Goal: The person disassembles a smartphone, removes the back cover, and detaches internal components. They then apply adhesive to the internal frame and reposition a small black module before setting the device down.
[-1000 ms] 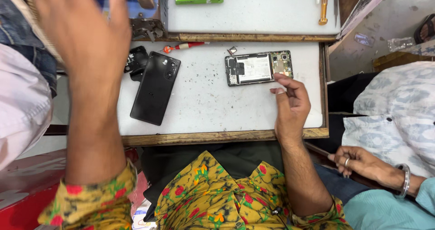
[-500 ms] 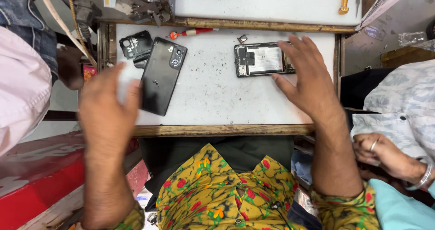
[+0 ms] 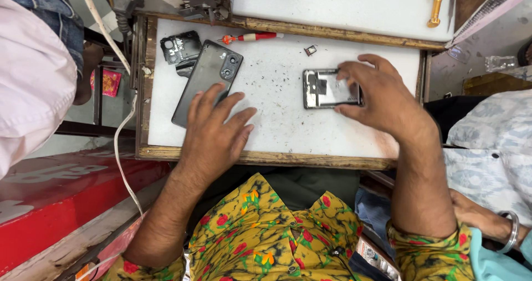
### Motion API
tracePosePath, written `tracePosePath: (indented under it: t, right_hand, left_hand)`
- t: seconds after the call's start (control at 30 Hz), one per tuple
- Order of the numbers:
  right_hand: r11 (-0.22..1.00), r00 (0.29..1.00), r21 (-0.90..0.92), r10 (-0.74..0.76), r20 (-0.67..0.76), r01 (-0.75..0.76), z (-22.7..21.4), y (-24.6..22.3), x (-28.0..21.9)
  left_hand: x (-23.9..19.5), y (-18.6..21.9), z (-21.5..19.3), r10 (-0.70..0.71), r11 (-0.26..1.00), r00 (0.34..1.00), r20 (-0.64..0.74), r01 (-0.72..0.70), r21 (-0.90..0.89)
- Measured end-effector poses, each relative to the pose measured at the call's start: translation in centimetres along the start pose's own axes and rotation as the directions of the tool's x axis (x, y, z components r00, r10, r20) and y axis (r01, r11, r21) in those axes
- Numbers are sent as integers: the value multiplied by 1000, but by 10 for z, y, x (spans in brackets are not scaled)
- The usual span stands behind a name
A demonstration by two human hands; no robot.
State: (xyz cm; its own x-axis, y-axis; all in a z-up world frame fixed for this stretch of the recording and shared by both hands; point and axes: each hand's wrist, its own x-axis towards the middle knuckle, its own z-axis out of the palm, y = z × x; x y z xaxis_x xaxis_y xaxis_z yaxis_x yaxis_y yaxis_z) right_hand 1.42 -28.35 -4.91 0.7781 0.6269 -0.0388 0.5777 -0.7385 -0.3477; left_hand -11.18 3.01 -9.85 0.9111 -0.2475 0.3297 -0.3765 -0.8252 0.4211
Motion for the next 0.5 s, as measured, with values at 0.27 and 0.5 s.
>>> tracePosePath:
  t: [0.27,0.5]
  right_hand:
    - [992,993,48,115,-22,-114,22,-22,-35]
    - [997,972,-31,57,-226,-66,51,-56,-45]
  left_hand:
    - [16,34,-22,192,793,865,-463,-415,-446]
    - [71,21,0,11,998,973,-229,-26,-62]
